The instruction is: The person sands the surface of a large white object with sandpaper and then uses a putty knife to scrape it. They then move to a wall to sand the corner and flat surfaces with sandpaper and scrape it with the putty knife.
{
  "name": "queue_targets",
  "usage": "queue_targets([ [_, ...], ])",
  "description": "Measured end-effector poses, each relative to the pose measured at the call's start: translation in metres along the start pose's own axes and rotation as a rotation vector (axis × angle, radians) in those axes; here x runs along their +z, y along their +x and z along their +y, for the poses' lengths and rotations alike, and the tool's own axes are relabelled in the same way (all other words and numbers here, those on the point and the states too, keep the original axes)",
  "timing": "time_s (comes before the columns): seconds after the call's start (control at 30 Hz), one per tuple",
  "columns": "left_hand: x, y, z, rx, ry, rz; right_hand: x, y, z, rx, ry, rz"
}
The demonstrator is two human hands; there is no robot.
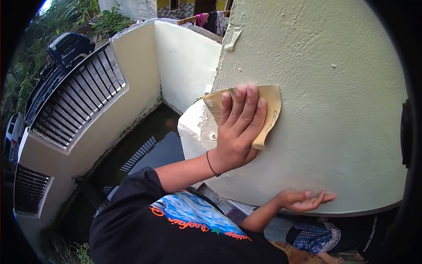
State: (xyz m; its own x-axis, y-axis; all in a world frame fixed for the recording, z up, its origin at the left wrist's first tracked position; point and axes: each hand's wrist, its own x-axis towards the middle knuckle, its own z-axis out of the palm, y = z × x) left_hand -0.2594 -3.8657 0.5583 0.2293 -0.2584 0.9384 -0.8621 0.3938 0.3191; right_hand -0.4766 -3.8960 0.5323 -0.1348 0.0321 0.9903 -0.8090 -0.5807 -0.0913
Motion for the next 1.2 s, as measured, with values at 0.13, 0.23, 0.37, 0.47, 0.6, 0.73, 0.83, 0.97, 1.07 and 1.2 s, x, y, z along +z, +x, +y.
queue_targets([
  [0.13,-0.003,-0.009,-0.002,0.058,0.05,-0.064,-0.003,-0.001,0.005,0.014,0.033,0.01],
  [0.23,-0.019,0.039,-0.014,0.018,0.069,0.017,-0.001,0.001,0.004,0.048,0.069,0.06],
  [0.37,-0.007,0.007,0.01,-0.043,-0.007,-0.069,-0.005,0.0,0.007,0.04,0.05,0.058],
  [0.47,-0.007,0.001,0.003,0.016,0.058,-0.044,-0.005,0.003,0.005,0.04,0.048,0.051],
  [0.6,-0.022,0.043,-0.008,-0.038,0.074,0.037,-0.007,0.004,0.008,0.018,0.032,0.04],
  [0.73,-0.011,0.008,0.011,0.061,0.042,-0.086,-0.009,0.006,0.006,0.024,0.025,0.043],
  [0.83,-0.011,0.02,0.001,0.086,0.076,-0.023,-0.007,0.005,0.009,0.034,0.038,0.052],
  [0.97,-0.022,0.038,0.007,-0.01,0.015,-0.039,-0.008,0.005,0.011,0.029,0.032,0.048],
  [1.07,-0.017,0.016,0.006,0.027,0.053,-0.065,-0.01,0.007,0.011,0.021,0.037,0.059],
  [1.2,-0.023,0.043,0.001,0.021,0.092,-0.015,-0.012,0.007,0.014,0.046,0.028,0.009],
])
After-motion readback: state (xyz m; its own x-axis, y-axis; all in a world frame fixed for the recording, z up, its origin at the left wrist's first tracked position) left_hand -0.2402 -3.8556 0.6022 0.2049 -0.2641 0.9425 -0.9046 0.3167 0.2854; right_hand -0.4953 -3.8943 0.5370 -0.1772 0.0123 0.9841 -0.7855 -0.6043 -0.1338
